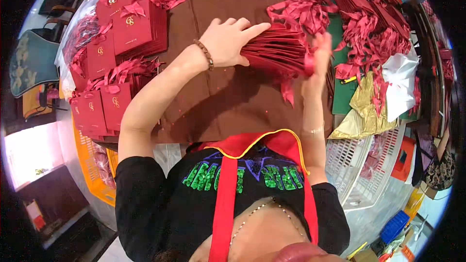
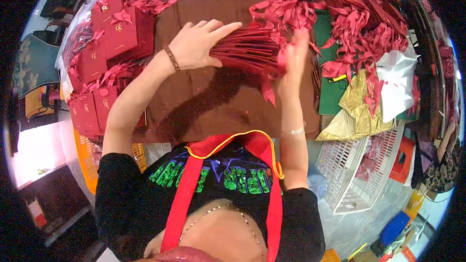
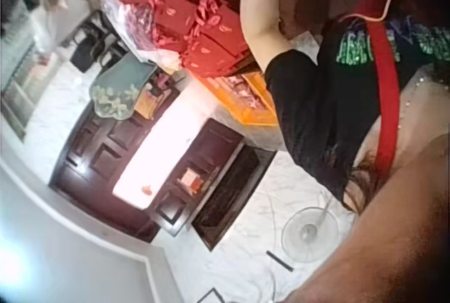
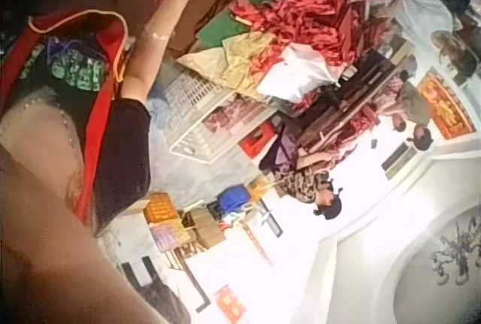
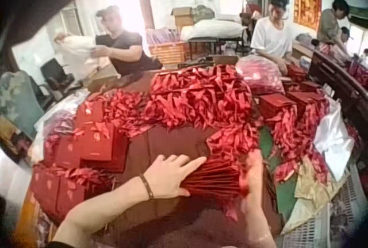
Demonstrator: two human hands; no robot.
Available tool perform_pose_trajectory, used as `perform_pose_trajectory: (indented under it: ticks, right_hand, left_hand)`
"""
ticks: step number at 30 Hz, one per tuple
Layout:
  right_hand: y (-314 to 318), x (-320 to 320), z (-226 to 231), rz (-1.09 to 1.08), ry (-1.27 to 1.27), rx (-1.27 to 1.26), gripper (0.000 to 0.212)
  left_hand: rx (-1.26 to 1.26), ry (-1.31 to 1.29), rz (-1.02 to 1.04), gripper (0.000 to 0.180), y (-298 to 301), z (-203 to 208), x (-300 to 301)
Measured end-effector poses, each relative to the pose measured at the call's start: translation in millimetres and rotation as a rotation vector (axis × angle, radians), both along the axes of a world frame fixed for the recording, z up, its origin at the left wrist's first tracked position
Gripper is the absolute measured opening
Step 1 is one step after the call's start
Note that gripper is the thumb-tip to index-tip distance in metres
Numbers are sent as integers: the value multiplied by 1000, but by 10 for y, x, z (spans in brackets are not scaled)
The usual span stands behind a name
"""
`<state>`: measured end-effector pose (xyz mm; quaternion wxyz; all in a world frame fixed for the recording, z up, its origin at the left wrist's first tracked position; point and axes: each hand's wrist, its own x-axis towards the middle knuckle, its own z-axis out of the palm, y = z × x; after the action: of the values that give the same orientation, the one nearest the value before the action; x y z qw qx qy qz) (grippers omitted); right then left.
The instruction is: Organizing and bundling red paper gift bags with ribbons in a factory setting.
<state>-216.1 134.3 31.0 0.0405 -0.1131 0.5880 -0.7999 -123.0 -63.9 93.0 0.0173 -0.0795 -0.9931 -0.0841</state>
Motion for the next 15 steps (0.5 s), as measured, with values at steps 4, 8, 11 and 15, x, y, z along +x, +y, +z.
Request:
perform_pose_trajectory:
  ticks: [4, 8, 11, 15]
  right_hand:
    - [-61, -61, -55, 297, 44, 14, 53]
    - [-141, -64, 157, 300, 12, 108, 49]
    - [-243, -202, 132, 287, 1, 280, 45]
    - [-315, -233, 202, 369, -101, 168, 52]
  left_hand:
    - [19, -96, 95, 91, -20, 129, 88]
    - [338, 90, -5, 90, -100, -63, 136]
    - [412, 298, -194, 97, -134, -191, 50]
    - [1293, 355, 80, 116, -74, -483, 235]
